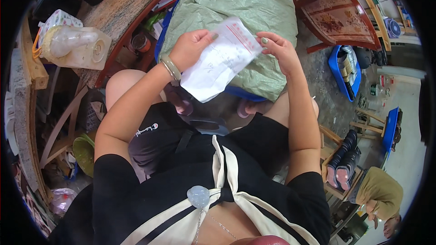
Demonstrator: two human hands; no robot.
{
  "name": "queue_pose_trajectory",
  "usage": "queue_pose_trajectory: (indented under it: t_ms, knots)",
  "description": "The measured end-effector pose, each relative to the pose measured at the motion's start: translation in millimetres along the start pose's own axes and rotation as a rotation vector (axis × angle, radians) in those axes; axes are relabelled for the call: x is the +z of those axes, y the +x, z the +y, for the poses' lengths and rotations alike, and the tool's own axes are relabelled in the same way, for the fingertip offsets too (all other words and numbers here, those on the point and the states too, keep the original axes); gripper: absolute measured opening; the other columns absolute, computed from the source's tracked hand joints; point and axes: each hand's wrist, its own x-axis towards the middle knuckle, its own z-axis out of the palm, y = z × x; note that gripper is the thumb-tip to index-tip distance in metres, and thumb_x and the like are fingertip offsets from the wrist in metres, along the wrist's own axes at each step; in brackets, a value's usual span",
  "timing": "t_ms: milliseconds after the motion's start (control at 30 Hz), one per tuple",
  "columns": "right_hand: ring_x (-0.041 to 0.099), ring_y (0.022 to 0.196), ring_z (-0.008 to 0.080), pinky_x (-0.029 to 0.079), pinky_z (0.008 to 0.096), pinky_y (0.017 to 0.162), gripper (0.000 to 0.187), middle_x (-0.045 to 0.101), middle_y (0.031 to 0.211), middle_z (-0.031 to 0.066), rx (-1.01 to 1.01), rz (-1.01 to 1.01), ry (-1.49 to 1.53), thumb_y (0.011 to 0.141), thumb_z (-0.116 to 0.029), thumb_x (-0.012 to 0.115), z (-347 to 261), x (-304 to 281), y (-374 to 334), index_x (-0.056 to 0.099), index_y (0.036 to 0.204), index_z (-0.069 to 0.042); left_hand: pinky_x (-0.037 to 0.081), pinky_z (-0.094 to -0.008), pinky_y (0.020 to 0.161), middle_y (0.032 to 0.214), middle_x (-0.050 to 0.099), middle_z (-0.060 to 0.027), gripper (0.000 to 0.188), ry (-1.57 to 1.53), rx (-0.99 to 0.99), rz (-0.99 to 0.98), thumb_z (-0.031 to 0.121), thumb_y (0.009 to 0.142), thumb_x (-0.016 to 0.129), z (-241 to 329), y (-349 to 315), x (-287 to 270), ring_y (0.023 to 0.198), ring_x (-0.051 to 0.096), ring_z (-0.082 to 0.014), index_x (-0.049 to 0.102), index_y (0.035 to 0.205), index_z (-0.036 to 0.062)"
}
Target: The person sits on a low stool in a workshop and applies a yellow adhesive to light blue shoe insoles using a brush. They handle the insoles one by one, dipping the brush into a container and spreading the substance on the surface before stacking them.
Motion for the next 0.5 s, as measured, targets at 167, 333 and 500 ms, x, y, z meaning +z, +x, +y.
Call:
queue_pose_trajectory:
  t_ms: [167,333,500]
  knots:
    - [0.061,0.075,0.0087,0.049,0.0233,0.067,0.031,0.068,0.092,0.006,0.121,-0.105,-0.078,0.081,-0.012,0.071,9,15,9,0.064,0.108,0.003,0.047,-0.0225,0.067,0.084,0.065,0.0013,0.028,0.034,-0.008,-0.242,0.024,0.089,0.065,2,13,22,0.074,0.056,-0.004,0.065,0.101,-0.0013]
    - [0.062,0.071,0.0092,0.049,0.0225,0.064,0.017,0.068,0.085,0.0049,0.072,0.169,0.239,0.086,-0.01,0.064,-7,-6,14,0.066,0.098,0.002,0.048,-0.0251,0.071,0.084,0.069,-0.0057,0.032,0.042,-0.067,-0.439,0.023,0.082,0.071,2,29,12,0.075,0.06,-0.0088,0.067,0.1,-0.0026]
    - [0.063,0.076,0.011,0.05,0.0235,0.069,0.014,0.068,0.087,0.0055,0.039,0.285,0.451,0.087,-0.007,0.062,9,-25,16,0.066,0.098,0.001,0.048,-0.0231,0.07,0.094,0.066,-0.0019,0.025,-0.292,-0.229,-0.081,0.018,0.087,0.064,10,34,-6,0.079,0.06,-0.0072,0.062,0.107,0.003]
